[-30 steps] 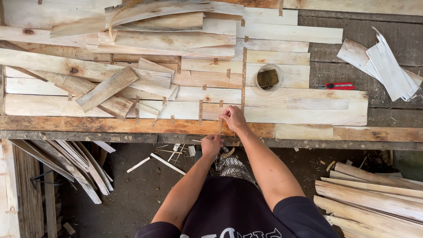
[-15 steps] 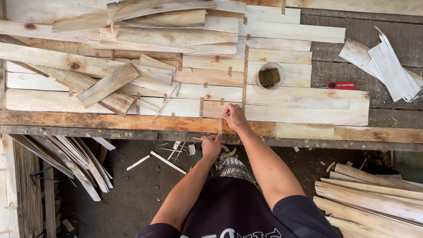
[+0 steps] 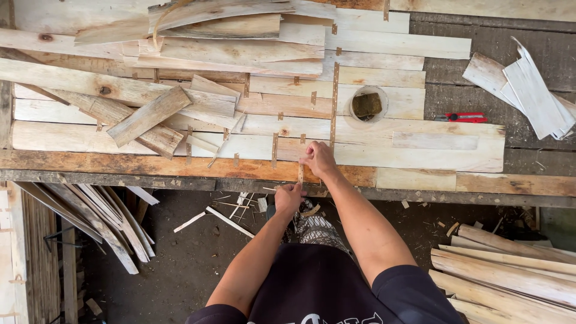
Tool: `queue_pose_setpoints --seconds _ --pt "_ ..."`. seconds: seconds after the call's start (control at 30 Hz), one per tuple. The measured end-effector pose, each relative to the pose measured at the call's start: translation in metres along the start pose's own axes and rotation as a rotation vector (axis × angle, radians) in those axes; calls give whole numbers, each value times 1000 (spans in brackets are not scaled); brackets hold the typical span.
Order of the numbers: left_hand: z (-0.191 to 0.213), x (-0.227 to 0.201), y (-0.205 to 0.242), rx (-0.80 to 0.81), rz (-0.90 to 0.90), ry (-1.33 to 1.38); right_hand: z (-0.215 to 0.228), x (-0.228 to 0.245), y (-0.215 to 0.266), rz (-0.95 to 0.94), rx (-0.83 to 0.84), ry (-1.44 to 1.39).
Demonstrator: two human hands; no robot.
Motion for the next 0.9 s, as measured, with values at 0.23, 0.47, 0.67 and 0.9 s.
queue_pose_setpoints --seconds 0.23,0.47,0.67,0.9 --pt "-2 -1 -2 7 -53 -13 4 11 6 42 29 19" --pt "-3 -55 25 -100 -465 -499 -1 9 2 -76 23 147" --pt "-76 -38 32 42 -841 -983 -26 -19 -14 -216 83 113" --pt "11 -68 25 -118 -554 -550 -30 -34 -20 -46 207 0"
Point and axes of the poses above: each hand's wrist, its own y-axis away from the middle knuckle, its own z-axis out of the back of the hand, x = y × z, the point moved 10 cm from there along -y, towards the middle knuckle, and after that the axes turned 6 degrees about -x, right-handed, at the moved point
